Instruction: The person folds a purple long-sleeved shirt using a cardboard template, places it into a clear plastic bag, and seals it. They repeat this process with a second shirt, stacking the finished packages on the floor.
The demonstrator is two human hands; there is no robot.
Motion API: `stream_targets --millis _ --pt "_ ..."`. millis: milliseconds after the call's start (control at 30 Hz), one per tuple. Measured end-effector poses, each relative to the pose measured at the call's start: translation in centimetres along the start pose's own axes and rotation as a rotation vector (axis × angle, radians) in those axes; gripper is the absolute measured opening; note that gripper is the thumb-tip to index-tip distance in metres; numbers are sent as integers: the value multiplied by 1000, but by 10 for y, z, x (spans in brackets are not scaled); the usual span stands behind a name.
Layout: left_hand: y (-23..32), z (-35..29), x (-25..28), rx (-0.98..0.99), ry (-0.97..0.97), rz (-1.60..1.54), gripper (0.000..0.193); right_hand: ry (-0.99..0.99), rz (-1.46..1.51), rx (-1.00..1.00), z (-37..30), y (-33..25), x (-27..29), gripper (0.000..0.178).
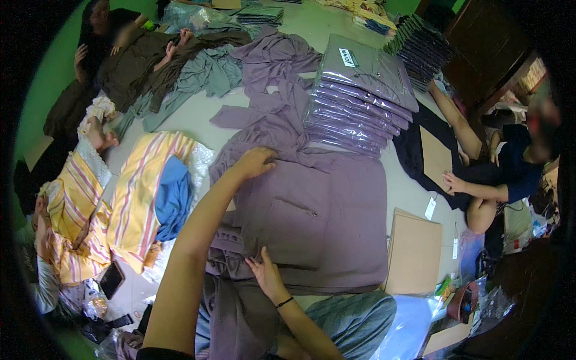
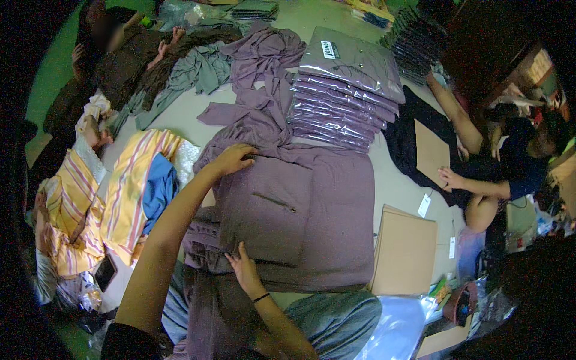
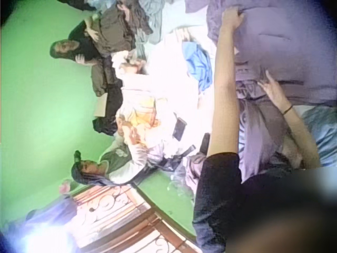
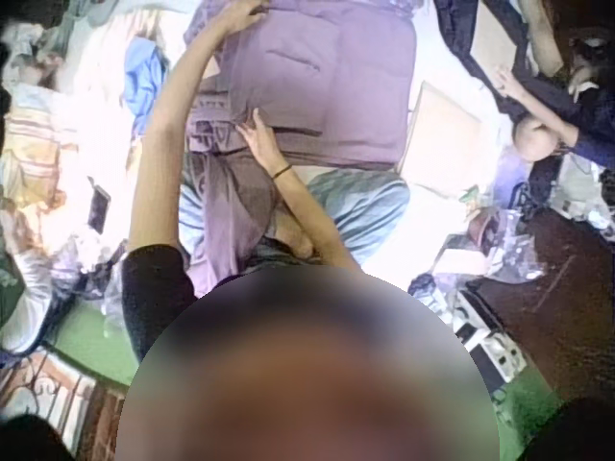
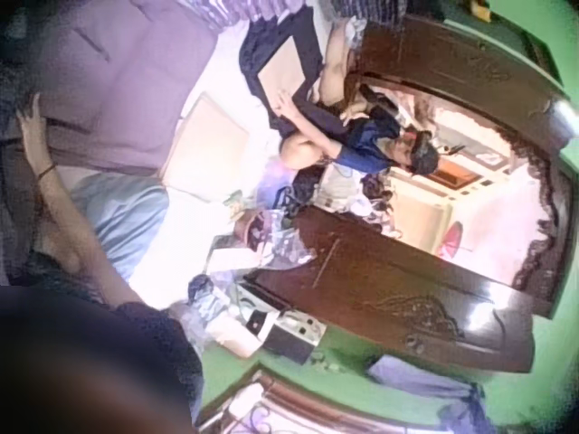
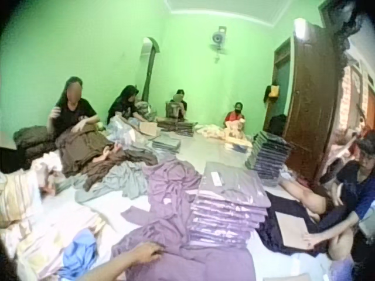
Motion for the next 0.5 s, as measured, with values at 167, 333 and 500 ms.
stream_targets --millis 167,333,500 --pt "-21 19 -25 203 -223 121 46 -38 41 24 -1 0 1 41" --pt "5 5 17 108 -269 91 43 121 -98 70 -11 -6 -6 36" --pt "66 -38 70 -3 -139 57 42 374 -147 224 -33 -53 -1 34"
Point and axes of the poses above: each hand's wrist, its own z-axis towards the middle knuckle, its own x-axis out of the back of the hand, y = z × x, the point moved 5 cm from there along z, towards the middle knuckle, and after that the axes turned 9 degrees about -y, right-handed, at the moved point
